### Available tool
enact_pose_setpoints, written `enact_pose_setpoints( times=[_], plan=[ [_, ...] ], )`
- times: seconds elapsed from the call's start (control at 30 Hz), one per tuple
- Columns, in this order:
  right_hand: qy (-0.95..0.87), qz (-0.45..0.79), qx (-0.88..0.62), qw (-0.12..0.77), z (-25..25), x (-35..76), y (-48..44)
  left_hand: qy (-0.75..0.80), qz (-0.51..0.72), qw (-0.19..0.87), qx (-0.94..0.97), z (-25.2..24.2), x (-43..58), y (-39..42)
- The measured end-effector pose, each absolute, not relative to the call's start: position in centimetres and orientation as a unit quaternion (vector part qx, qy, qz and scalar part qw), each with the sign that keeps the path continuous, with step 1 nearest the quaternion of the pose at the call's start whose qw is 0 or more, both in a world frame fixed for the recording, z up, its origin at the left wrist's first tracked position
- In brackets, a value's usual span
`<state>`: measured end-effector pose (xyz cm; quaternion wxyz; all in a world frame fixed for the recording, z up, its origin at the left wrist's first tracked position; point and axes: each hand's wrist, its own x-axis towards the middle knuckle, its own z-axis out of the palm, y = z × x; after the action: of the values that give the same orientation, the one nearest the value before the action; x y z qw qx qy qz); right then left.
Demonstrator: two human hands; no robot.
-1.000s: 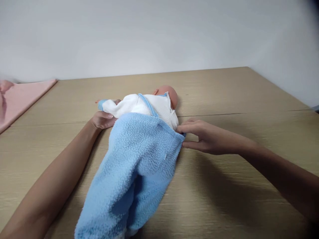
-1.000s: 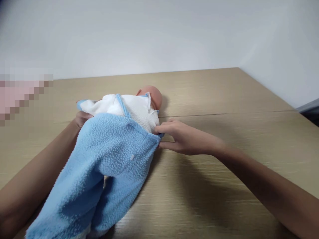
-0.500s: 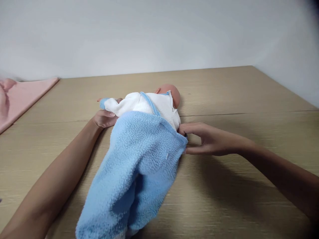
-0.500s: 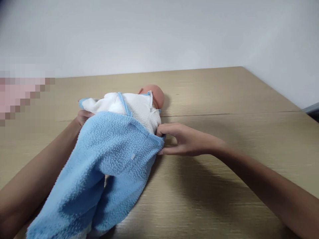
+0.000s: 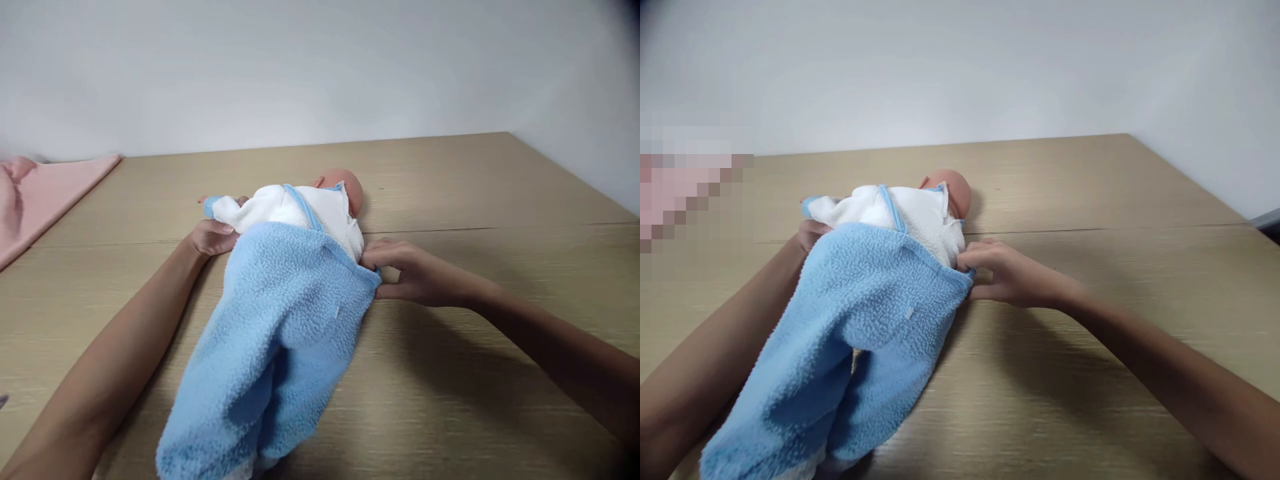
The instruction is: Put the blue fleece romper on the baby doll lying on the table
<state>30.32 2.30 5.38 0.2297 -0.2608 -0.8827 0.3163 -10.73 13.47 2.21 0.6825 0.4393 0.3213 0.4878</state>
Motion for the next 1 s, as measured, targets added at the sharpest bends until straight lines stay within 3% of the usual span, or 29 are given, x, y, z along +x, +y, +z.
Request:
enact_pose_setpoints(
  times=[0.3,0.6,1.0],
  plan=[
    [-0.834,0.398,-0.297,0.239,5.6,30.5,1.8,0.315,0.454,0.706,0.443,2.7,-9.9,13.1],
    [-0.771,0.540,-0.232,0.245,5.2,30.3,1.9,0.316,0.457,0.713,0.428,3.5,-9.4,12.5],
    [-0.867,0.400,-0.235,0.181,5.1,30.0,2.1,0.312,0.466,0.709,0.428,3.3,-9.6,12.6]
  ],
)
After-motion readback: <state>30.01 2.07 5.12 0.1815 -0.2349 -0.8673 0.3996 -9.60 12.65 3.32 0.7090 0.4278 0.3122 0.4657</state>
